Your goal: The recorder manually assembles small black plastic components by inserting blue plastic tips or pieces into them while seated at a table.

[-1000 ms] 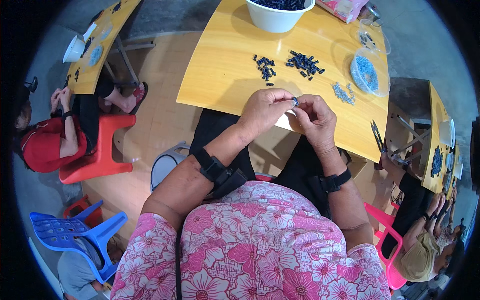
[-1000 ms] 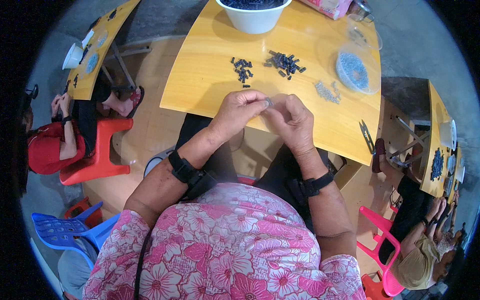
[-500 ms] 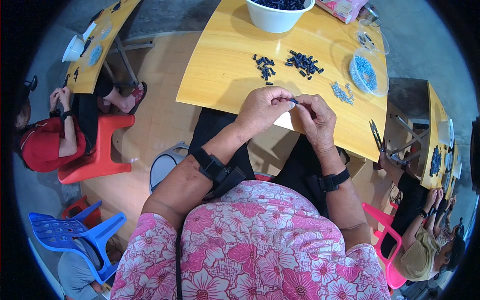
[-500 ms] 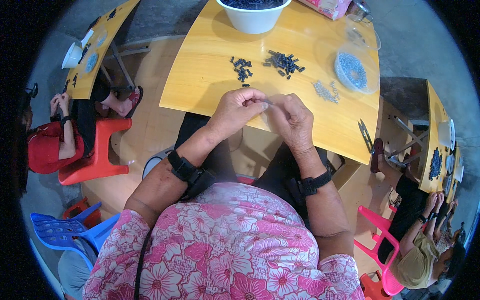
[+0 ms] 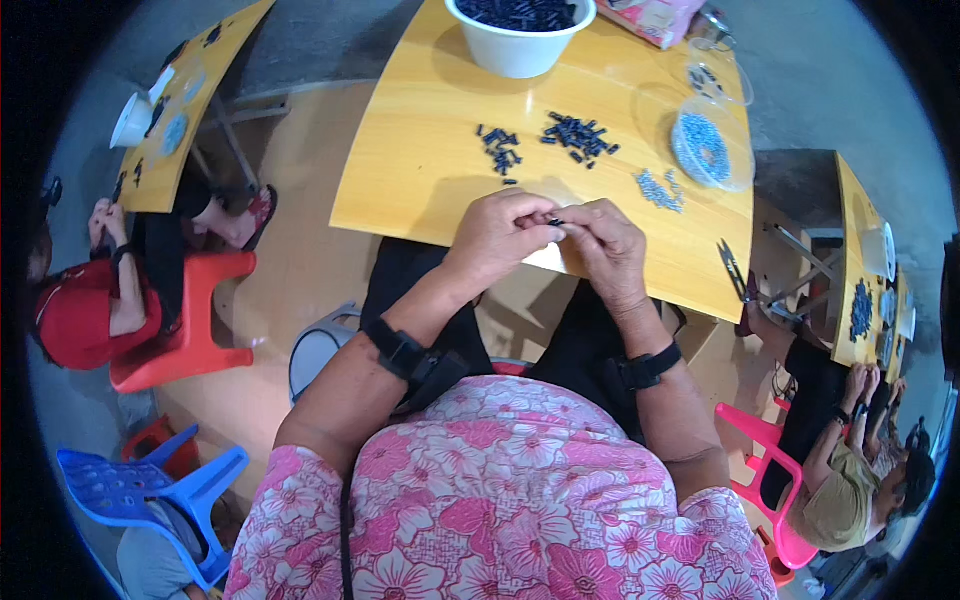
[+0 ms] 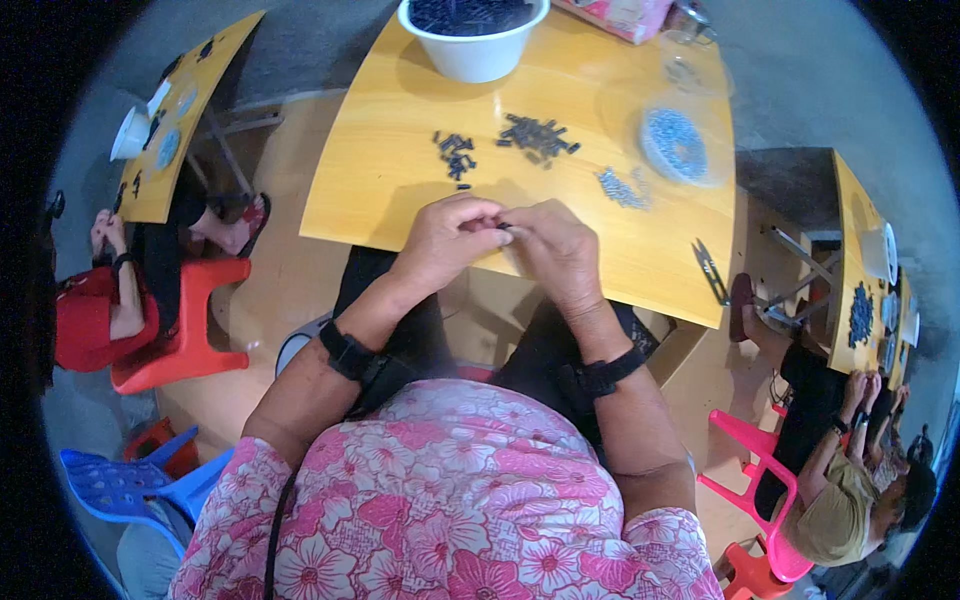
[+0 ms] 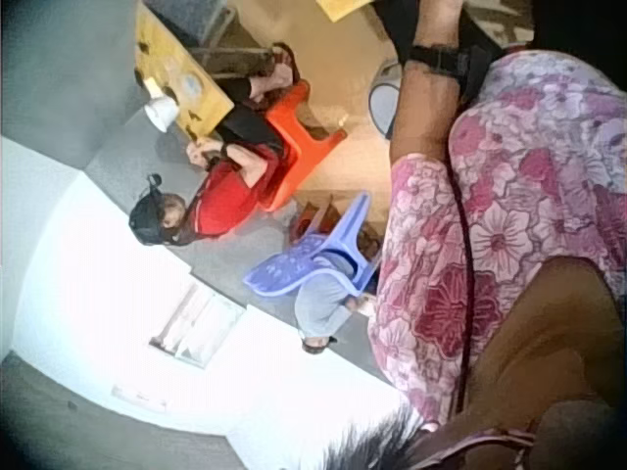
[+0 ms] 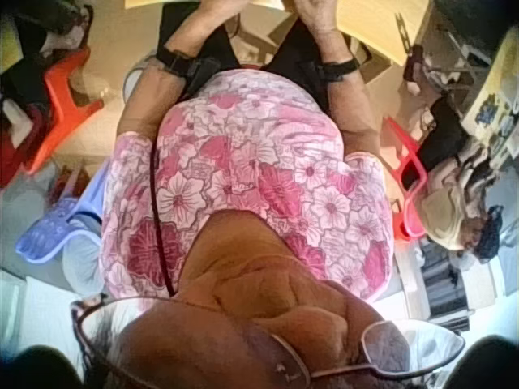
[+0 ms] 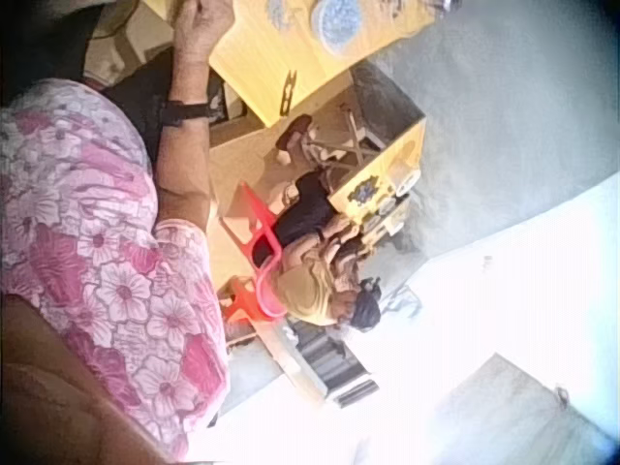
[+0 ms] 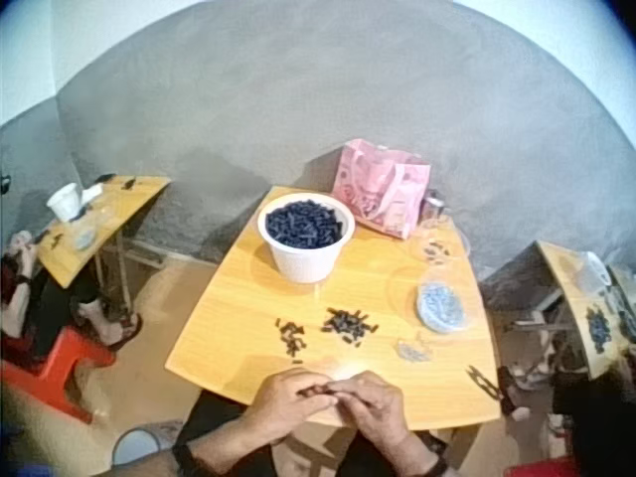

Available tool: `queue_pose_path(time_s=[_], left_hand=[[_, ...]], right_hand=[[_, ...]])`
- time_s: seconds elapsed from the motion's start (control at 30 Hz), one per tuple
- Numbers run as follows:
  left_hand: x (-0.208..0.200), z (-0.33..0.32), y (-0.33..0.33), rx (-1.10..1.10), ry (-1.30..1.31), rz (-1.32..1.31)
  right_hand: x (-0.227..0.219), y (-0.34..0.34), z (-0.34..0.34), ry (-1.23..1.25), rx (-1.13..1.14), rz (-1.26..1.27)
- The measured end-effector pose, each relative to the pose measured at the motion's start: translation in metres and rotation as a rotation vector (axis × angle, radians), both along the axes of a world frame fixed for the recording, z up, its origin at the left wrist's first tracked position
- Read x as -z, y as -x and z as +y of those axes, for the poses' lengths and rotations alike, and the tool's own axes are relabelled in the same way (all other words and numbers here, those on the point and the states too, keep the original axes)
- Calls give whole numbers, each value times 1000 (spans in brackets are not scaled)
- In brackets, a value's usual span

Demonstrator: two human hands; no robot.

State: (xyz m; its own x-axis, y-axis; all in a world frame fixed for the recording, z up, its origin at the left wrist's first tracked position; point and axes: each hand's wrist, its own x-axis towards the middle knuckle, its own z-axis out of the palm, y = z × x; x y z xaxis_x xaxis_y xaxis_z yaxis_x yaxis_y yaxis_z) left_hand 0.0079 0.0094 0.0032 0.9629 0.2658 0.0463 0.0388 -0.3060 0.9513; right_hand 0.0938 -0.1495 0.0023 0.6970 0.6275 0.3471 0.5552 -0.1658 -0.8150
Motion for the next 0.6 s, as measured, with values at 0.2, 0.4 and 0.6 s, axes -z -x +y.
queue_pose_path(time_s=[0.2, 0.4, 0.6], left_hand=[[-3, 5, 4, 32, 162, 110], [-4, 1, 2, 32, 57, 18], [-7, 1, 3, 16, 43, 22]], right_hand=[[2, 1, 0, -33, -10, -19], [-1, 2, -4, -50, 14, -16], [-2, -10, -42, 62, 346, -48]])
